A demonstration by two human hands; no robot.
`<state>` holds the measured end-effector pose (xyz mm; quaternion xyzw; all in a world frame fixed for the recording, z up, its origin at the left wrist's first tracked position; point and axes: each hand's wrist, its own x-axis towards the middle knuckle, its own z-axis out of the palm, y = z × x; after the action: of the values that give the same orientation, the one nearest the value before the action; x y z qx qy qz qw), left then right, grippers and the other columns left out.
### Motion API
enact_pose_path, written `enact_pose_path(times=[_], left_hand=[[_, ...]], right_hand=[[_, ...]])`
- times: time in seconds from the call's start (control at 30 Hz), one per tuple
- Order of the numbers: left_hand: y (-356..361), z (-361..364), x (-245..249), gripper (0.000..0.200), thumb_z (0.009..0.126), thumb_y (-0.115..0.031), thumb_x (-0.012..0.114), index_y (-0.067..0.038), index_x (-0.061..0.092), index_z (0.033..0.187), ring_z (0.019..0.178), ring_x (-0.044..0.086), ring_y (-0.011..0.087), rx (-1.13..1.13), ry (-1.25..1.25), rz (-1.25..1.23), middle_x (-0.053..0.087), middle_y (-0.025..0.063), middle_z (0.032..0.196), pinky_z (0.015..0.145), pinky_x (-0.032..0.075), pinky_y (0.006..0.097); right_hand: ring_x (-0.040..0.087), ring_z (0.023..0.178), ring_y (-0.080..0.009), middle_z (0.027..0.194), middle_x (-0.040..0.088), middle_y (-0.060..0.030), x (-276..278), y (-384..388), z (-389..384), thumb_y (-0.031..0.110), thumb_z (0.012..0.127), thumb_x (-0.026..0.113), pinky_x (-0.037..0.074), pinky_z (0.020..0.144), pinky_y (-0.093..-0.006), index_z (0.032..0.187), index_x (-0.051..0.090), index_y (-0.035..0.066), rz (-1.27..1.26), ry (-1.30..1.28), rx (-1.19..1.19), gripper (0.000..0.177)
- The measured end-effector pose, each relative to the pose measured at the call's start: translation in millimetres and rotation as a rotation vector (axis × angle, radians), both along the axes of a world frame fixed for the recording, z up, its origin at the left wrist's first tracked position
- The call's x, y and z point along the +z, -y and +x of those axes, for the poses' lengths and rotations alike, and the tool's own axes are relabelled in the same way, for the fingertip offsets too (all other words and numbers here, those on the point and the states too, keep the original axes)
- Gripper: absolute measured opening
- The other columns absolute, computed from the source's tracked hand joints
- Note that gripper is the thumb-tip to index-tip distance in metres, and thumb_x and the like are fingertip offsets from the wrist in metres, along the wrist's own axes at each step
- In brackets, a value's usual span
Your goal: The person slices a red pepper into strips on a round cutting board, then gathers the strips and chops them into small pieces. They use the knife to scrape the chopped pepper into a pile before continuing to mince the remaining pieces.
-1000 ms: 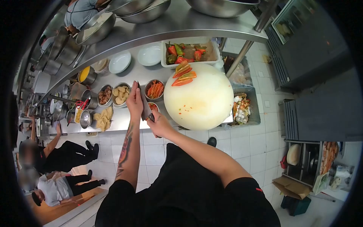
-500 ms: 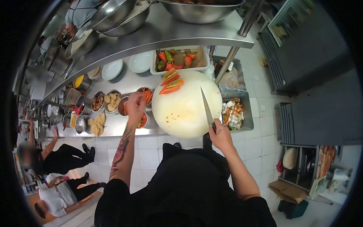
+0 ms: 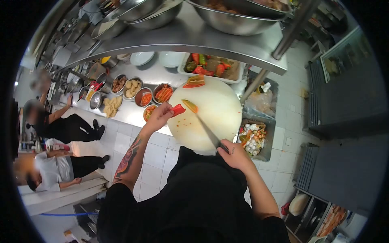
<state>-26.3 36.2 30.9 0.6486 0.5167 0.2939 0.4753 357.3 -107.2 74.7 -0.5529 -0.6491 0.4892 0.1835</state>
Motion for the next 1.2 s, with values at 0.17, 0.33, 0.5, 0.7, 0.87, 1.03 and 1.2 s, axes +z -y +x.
enact_pose_path(times=[0.17, 0.33, 0.5, 0.7, 0.87, 1.03, 1.2], left_hand=[[-12, -13, -8, 0.008, 0.109, -0.009, 0.062, -0.006, 0.062, 0.117, 0.1, 0.064, 0.0076, 0.194, 0.3, -0.155, 0.069, -0.0011, 0.106, 0.09, 0.052, 0.0256], [14, -27, -14, 0.011, 0.109, -0.012, 0.064, -0.008, 0.064, 0.119, 0.098, 0.066, 0.009, 0.048, 0.373, -0.221, 0.07, 0.0, 0.106, 0.086, 0.055, 0.0282], [24, 5, -26, 0.015, 0.104, -0.016, 0.071, -0.007, 0.071, 0.115, 0.095, 0.069, 0.0205, -0.267, 0.178, -0.025, 0.071, 0.0068, 0.102, 0.086, 0.057, 0.0369], [49, 62, -9, 0.024, 0.088, -0.018, 0.08, -0.012, 0.077, 0.111, 0.111, 0.063, 0.0352, -0.052, -0.246, 0.709, 0.064, 0.0105, 0.112, 0.094, 0.052, 0.0485], [81, 63, -10, 0.035, 0.092, -0.025, 0.08, -0.016, 0.077, 0.125, 0.112, 0.061, 0.0383, 0.006, -0.204, 0.431, 0.062, 0.016, 0.125, 0.097, 0.052, 0.0482], [80, 65, -8, 0.034, 0.095, -0.024, 0.079, -0.013, 0.076, 0.126, 0.113, 0.061, 0.0401, 0.002, -0.18, 0.444, 0.06, 0.0185, 0.128, 0.099, 0.053, 0.0492], [85, 76, -14, 0.037, 0.089, -0.011, 0.079, -0.01, 0.075, 0.126, 0.121, 0.06, 0.0423, -0.016, -0.115, 0.426, 0.058, 0.0184, 0.133, 0.105, 0.052, 0.051]], right_hand=[[0.072, 0.068, -0.0274, 0.084, 0.073, -0.0171, 13, -34, -88, 0.029, 0.105, 0.069, 0.056, 0.067, -0.0424, 0.123, 0.067, 0.0, -0.182, -0.028, 0.314, 0.035], [0.053, 0.041, -0.0141, 0.07, 0.062, -0.0064, 4, -39, -96, 0.025, 0.11, 0.064, 0.042, 0.04, -0.0329, 0.121, 0.062, 0.002, -0.441, -0.066, 0.047, 0.026], [0.05, 0.042, -0.0103, 0.068, 0.057, -0.0026, 3, -23, -27, 0.022, 0.108, 0.066, 0.04, 0.038, -0.0297, 0.118, 0.062, 0.003, -0.47, -0.134, -0.167, 0.022], [0.051, 0.044, -0.0103, 0.066, 0.058, -0.0016, 29, -15, -28, 0.023, 0.106, 0.069, 0.041, 0.04, -0.03, 0.114, 0.065, 0.003, -0.422, 0.057, -0.275, 0.021], [0.059, 0.053, -0.0136, 0.066, 0.063, -0.0044, 18, 3, -29, 0.022, 0.104, 0.071, 0.047, 0.051, -0.0353, 0.114, 0.068, 0.003, -0.337, 0.131, -0.297, 0.022], [0.063, 0.059, -0.02, 0.069, 0.063, -0.009, 20, 7, -23, 0.019, 0.099, 0.076, 0.051, 0.059, -0.0376, 0.114, 0.071, 0.0, 0.079, 0.201, -0.138, 0.024], [0.075, 0.087, -0.0447, 0.093, 0.076, -0.024, 15, -24, -6, 0.03, 0.096, 0.078, 0.058, 0.074, -0.0489, 0.114, 0.076, 0.006, 0.079, 0.41, 0.011, 0.029]])
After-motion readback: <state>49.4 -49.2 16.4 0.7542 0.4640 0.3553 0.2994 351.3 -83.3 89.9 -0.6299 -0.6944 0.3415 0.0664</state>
